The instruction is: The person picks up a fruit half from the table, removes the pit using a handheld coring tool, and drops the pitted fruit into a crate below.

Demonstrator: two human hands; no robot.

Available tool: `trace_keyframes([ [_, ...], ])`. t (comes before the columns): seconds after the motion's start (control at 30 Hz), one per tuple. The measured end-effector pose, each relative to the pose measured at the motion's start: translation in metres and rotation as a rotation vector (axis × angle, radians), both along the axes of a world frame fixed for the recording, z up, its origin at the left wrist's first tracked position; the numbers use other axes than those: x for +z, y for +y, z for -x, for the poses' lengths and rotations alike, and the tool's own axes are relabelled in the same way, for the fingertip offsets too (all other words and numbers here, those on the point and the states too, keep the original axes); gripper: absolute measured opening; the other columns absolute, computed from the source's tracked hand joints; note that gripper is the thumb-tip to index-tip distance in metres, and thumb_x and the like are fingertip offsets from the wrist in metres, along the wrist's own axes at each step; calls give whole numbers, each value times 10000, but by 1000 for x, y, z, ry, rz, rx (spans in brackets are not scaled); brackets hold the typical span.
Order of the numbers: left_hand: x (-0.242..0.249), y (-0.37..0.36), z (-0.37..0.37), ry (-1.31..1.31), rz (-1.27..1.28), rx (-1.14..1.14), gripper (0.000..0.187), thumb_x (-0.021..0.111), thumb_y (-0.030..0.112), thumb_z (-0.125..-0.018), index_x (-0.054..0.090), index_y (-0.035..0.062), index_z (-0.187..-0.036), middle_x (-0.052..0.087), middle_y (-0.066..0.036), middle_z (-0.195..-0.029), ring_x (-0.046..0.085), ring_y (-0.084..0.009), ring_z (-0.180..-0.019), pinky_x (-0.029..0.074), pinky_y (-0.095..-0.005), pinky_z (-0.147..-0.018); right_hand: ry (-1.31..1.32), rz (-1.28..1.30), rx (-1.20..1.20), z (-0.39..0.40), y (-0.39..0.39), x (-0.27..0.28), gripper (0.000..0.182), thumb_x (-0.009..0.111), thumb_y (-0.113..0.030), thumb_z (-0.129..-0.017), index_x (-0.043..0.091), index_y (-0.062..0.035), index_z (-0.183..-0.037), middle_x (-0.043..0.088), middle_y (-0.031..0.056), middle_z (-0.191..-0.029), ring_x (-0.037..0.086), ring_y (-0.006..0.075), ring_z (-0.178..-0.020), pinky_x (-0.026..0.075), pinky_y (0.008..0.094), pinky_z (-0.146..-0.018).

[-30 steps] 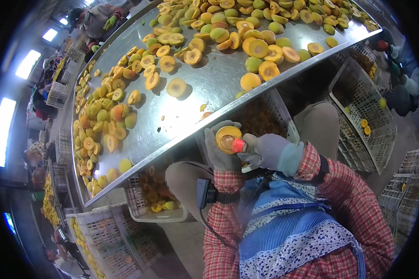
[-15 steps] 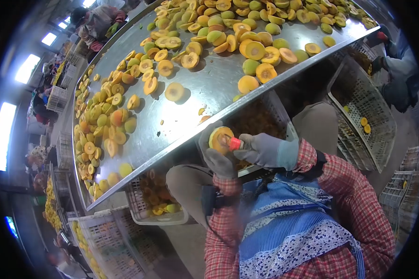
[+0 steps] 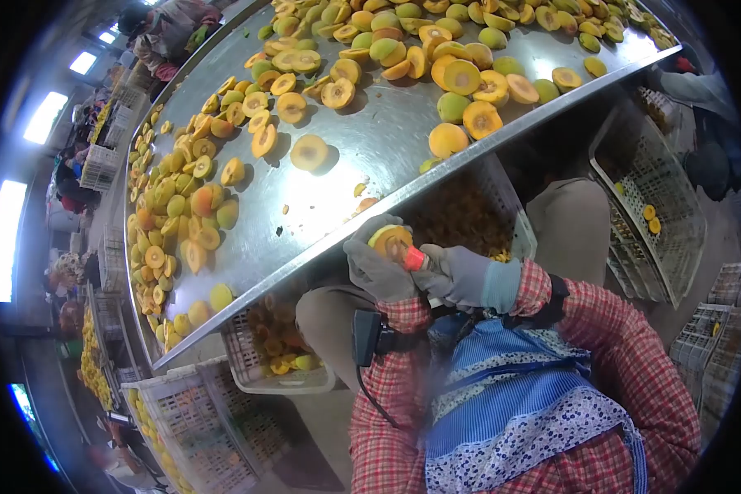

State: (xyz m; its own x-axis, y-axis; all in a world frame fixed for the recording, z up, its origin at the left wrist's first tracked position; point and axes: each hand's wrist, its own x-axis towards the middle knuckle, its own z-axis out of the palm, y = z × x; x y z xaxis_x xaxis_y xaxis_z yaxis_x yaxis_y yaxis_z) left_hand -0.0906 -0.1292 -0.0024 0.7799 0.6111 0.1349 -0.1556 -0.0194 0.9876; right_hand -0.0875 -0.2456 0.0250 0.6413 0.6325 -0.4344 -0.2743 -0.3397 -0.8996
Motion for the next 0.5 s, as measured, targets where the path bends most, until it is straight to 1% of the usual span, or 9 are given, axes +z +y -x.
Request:
trace_keyframes([
  [0.1, -13, 1, -4, -120, -169, 0, 527, 272, 421, -935, 516, -46, -930, 579, -157, -800, 593, -223, -685, 504, -288, -618, 21, 39, 3, -8, 2, -7, 327, 528, -307, -858, 474, -39, -1038, 589, 122, -738, 578, 231, -679, 449, 335, -654],
  [0.17, -18, 1, -6, -126, -161, -11, 505, 289, 407, -935, 512, -46, -938, 577, -160, -809, 593, -224, -699, 506, -293, -627, -356, 245, 107, -12, 5, -17, 317, 535, -298, -856, 480, -40, -1031, 590, 100, -736, 566, 214, -661, 449, 327, -643],
  [0.2, -19, 1, -3, -127, -160, -15, 483, 306, 392, -935, 508, -47, -947, 575, -162, -818, 593, -226, -712, 507, -299, -636, -348, 246, 113, -11, 4, -13, 317, 535, -298, -856, 480, -40, -1031, 590, 100, -736, 566, 214, -661, 449, 327, -643],
  [0.23, -22, 2, -3, -124, -159, -12, 483, 306, 392, -935, 508, -47, -947, 575, -162, -818, 593, -226, -712, 507, -299, -636, -69, 202, 81, -12, 2, -6, 326, 536, -310, -853, 479, -44, -1032, 595, 114, -746, 568, 253, -670, 449, 341, -646],
  [0.27, -27, 3, -3, -157, 44, -42, 458, 327, 369, -933, 515, -48, -926, 576, -161, -809, 593, -224, -700, 508, -296, -627, 208, 155, 49, -14, 3, 1, 334, 537, -321, -850, 478, -48, -1032, 601, 128, -757, 570, 291, -678, 448, 355, -649],
  [0.3, -29, 3, -1, -182, 248, -74, 433, 348, 346, -932, 522, -50, -904, 576, -161, -801, 594, -222, -688, 510, -293, -617, 216, 153, 51, -11, 3, -12, 334, 537, -321, -850, 478, -48, -1032, 601, 128, -757, 570, 291, -678, 448, 355, -649],
  [0.37, -27, 4, 1, -80, 268, -69, 421, 366, 333, -928, 530, -51, -876, 576, -159, -794, 594, -220, -675, 512, -295, -598, -174, 39, 46, -5, 4, -43, 361, 534, -348, -846, 472, -59, -1052, 605, 150, -769, 563, 336, -695, 448, 375, -655],
  [0.4, -27, 4, 2, 22, 290, -68, 409, 384, 321, -923, 537, -51, -848, 577, -156, -787, 594, -218, -662, 515, -297, -578, -167, 38, 47, -4, 3, -51, 361, 534, -348, -846, 472, -59, -1052, 605, 150, -769, 563, 336, -695, 448, 375, -655],
  [0.5, -39, 5, -2, -16, 376, -106, 391, 431, 311, -911, 541, -50, -809, 577, -129, -787, 582, -188, -634, 503, -290, -532, -158, 117, 70, -11, 3, -47, 376, 532, -351, -843, 465, -60, -1070, 604, 161, -775, 567, 337, -709, 450, 371, -660],
])
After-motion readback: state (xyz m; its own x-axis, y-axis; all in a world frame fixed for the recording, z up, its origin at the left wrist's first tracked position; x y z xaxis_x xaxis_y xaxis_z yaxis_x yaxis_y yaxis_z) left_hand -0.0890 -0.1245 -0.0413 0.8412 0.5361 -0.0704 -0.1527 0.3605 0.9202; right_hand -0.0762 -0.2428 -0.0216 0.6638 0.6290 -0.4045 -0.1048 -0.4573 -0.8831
